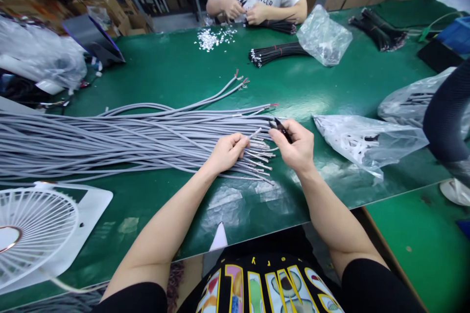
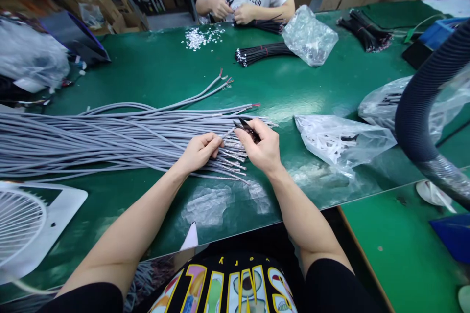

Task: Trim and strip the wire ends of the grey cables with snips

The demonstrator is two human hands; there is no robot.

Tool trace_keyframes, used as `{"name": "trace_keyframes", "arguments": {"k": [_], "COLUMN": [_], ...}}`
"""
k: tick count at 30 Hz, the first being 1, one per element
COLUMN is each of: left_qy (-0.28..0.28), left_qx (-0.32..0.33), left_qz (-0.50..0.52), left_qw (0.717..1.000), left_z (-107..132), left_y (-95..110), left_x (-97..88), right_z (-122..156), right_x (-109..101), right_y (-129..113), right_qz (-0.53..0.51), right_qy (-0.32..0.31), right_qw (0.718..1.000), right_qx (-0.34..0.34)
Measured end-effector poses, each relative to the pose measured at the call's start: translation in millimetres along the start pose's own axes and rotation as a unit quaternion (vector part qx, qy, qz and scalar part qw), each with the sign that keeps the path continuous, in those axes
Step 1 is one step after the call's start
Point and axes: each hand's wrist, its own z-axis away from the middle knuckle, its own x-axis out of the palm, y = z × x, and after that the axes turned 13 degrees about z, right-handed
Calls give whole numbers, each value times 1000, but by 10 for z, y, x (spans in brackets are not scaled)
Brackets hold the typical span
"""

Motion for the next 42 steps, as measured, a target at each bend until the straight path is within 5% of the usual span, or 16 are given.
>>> {"name": "trace_keyframes", "arguments": {"k": [5,16,31,38,42], "left_qy": [61,132,126,120,107], "left_qx": [70,235,253,257,237], "left_qz": [-80,-269,-365,-367,-317], "left_qw": [992,925,887,886,912], "left_z": [29,49,59,54,46], "left_y": [28,-118,-144,-172,-170], "left_x": [26,93,81,84,95], "right_z": [-55,-25,-2,3,10], "right_x": [-91,-167,-141,-89,-52], "right_y": [141,124,104,99,100], "right_qz": [126,286,316,304,299], "right_qy": [-85,-131,-169,-178,-174], "right_qw": [986,943,928,931,934], "right_qx": [-63,-113,-101,-93,-87]}}
